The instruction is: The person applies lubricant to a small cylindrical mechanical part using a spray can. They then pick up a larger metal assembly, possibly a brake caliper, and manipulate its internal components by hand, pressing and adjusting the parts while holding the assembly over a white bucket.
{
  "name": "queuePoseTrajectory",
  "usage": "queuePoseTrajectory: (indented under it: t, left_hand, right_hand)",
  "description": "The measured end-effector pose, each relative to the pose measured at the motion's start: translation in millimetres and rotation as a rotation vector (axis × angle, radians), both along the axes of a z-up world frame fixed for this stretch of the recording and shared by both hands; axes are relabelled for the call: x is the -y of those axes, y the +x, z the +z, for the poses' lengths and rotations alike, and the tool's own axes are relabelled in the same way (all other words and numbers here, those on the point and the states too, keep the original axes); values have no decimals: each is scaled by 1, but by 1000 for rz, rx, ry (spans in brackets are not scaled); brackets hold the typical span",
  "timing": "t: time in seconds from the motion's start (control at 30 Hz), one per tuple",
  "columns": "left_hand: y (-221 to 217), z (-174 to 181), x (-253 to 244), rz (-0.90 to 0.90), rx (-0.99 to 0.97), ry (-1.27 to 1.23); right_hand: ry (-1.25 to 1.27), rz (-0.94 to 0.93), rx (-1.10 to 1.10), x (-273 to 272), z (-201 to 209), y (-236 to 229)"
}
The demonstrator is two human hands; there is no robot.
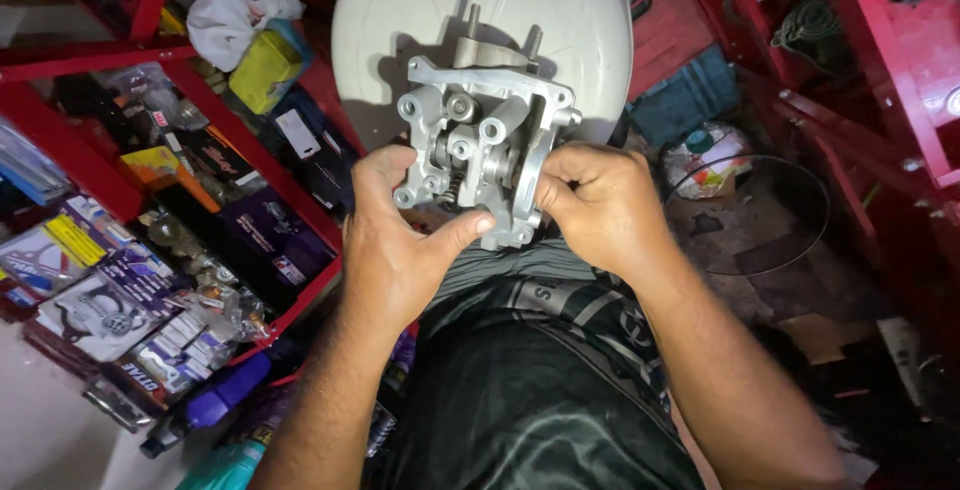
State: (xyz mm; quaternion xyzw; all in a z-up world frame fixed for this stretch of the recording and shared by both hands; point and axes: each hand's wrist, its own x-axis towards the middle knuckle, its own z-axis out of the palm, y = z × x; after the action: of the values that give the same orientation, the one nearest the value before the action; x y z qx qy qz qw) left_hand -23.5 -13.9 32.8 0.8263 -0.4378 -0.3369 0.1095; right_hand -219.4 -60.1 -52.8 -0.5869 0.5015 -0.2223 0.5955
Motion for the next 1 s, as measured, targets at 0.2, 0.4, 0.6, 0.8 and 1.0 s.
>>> queuePoseTrajectory:
  t: [0.2, 0.4, 0.6, 0.8, 1.0]
  left_hand:
    - [1, 0, 0, -48, 37, -29]
    - [-8, 11, 4, -70, 127, 41]
    - [-10, 21, 10, -461, 188, -227]
    - [-22, 35, 28, -451, 341, 231]
    - [-16, 23, 17, -403, 240, 135]
  right_hand:
    - [99, -30, -44, 1, 8, 7]
    - [22, -174, 110, -7, 3, 8]
    - [103, -234, 171, -9, 1, 8]
    - [82, -197, 163, -9, 0, 12]
    - [78, -161, 74, -11, -6, 12]
